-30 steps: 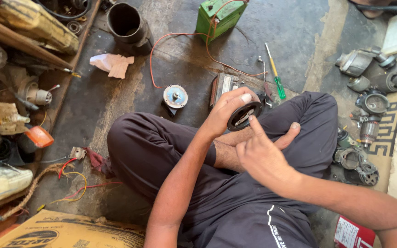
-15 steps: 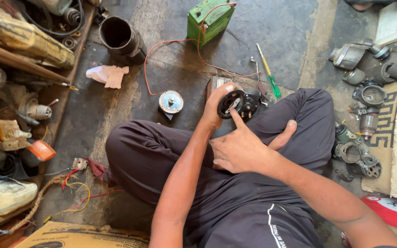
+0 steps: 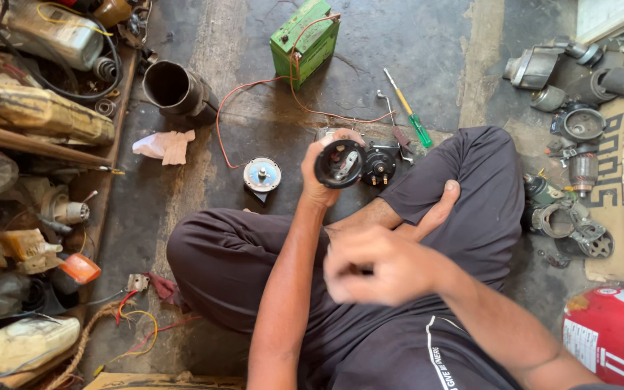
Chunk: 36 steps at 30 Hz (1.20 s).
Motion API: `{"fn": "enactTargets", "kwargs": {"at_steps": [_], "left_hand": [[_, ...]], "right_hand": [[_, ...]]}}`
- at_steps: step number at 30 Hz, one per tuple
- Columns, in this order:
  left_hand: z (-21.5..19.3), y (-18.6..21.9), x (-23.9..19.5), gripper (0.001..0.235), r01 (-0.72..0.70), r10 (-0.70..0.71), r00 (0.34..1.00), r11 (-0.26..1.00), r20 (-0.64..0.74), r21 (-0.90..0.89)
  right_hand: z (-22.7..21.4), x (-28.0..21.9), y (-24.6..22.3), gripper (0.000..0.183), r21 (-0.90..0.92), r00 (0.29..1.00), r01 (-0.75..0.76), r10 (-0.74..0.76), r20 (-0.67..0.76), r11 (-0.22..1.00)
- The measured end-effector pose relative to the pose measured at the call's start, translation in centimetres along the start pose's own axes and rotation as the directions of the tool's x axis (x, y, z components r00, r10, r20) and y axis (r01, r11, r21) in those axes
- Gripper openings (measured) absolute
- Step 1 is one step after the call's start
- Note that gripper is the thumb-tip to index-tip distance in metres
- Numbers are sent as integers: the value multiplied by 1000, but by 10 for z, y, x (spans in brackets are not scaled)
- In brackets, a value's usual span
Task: The person sits on the floor and uses a screwdriver to disassemble and reassemble a small black electrical component. They connect wires to a green battery to test the component, then continue adjusting internal parts with the screwdriver.
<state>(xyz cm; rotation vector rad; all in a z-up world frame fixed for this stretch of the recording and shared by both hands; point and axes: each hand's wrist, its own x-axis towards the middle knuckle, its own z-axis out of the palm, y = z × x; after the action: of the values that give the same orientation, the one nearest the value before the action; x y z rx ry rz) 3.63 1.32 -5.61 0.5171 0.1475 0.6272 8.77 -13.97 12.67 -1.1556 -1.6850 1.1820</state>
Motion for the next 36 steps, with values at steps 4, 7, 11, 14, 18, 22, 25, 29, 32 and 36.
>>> {"fn": "enactTargets", "kwargs": {"at_steps": [4, 7, 11, 14, 18, 22, 25, 29, 32, 36], "left_hand": [[5, 14, -4, 64, 84, -82, 989, 996, 121, -12], [18, 21, -7, 65, 129, -133, 984, 991, 119, 43], [31, 27, -10, 68, 137, -148, 983, 985, 109, 101], [33, 25, -11, 65, 141, -160, 978, 980, 131, 140], [33, 19, -8, 52, 126, -142, 984, 981, 103, 146], [30, 15, -8, 36, 110, -131, 987, 972, 93, 207], [32, 16, -9, 29, 118, -151, 984, 950, 95, 289], [40, 16, -13, 22, 86, -104, 993, 968, 63, 235], [37, 18, -17, 22, 22, -27, 998, 994, 54, 107], [28, 17, -17, 24, -7, 6, 996, 1000, 85, 0]], "right_hand": [[-2, -16, -3, 13, -171, 963, 116, -152, -222, 979], [-10, -14, 11, 19, -408, 922, 61, -208, -327, 911], [-7, -16, 26, 17, -521, 949, 45, -199, -243, 852], [3, -12, 35, 14, -599, 972, 75, -193, -136, 798], [9, -1, 42, 18, -667, 990, 57, -128, -57, 742], [18, 4, 50, 25, -826, 997, 53, -77, 12, 561], [31, 9, 58, 19, -914, 971, -108, 238, -13, 392], [38, 18, 68, 25, -871, 951, -222, 295, -94, 439], [38, 24, 72, 26, -830, 951, -238, 295, -94, 504], [39, 27, 67, 21, -742, 980, -196, 161, -120, 641]]}}
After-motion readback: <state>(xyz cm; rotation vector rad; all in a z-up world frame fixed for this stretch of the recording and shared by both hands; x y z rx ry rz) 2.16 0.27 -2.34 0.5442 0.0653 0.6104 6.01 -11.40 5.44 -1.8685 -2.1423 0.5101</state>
